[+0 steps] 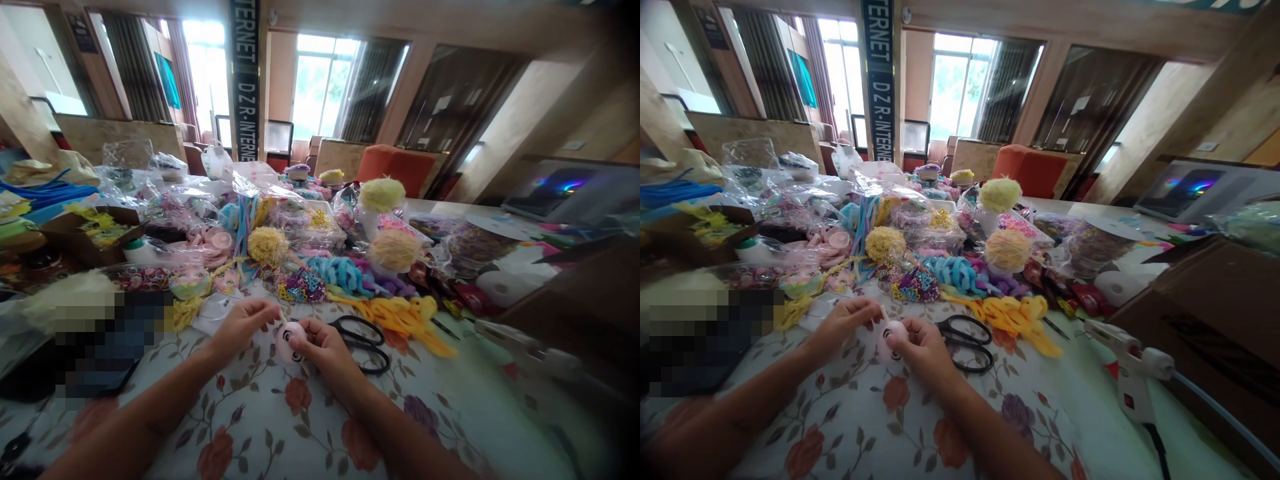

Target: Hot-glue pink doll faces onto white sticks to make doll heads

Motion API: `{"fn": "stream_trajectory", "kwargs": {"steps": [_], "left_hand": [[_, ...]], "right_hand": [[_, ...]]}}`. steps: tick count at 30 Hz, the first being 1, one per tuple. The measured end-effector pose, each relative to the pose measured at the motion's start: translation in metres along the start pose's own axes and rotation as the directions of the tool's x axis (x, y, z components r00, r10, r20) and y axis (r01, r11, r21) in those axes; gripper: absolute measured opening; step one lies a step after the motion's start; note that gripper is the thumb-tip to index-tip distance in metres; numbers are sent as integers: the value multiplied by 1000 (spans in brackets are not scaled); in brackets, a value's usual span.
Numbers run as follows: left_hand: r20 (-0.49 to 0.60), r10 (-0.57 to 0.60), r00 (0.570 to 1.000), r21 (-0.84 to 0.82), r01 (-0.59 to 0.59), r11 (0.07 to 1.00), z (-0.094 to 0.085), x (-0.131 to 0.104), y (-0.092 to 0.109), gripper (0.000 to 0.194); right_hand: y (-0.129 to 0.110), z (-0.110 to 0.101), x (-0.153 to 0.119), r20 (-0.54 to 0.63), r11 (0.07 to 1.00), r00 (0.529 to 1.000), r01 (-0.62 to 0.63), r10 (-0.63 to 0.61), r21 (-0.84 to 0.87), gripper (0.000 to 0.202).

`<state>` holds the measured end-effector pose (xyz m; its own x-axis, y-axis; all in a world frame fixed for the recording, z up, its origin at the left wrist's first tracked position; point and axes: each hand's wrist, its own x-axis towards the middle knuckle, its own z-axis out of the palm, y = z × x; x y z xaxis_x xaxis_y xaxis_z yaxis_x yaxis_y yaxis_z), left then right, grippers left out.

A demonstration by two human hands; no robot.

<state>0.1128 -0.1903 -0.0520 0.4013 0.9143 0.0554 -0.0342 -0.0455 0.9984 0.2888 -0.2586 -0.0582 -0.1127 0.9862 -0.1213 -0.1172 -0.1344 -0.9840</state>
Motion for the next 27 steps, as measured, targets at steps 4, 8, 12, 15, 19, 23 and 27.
{"fn": "stream_trajectory", "kwargs": {"steps": [4, 8, 12, 15, 19, 23, 27], "left_hand": [[78, -19, 997, 33, 17, 999, 7, -5, -5, 28], [69, 10, 998, 167, -22, 986, 4, -4, -8, 28], [125, -46, 991, 274, 10, 962, 2, -1, -10, 28], [130, 21, 991, 400, -72, 914, 7, -4, -11, 23], [89, 337, 937, 658, -310, 687, 21, -13, -13, 20], [73, 442, 894, 686, -367, 628, 24, -15, -14, 20], [63, 21, 998, 350, -41, 936, 13, -8, -12, 25]], "right_hand": [[2, 0, 0, 40, 998, 999, 31, -29, -53, 36], [3, -1, -2, 27, 987, 999, 37, -33, -154, 31], [4, -1, -4, -8, 951, 996, 81, -87, -297, 26], [5, 0, -4, -17, 930, 995, 86, -98, -358, 25], [7, 1, -3, -38, 943, 997, 49, -65, -328, 27], [7, 2, -2, -56, 966, 998, 20, -35, -259, 28], [4, 2, -2, -5, 985, 1000, 17, -18, -170, 31]]}}
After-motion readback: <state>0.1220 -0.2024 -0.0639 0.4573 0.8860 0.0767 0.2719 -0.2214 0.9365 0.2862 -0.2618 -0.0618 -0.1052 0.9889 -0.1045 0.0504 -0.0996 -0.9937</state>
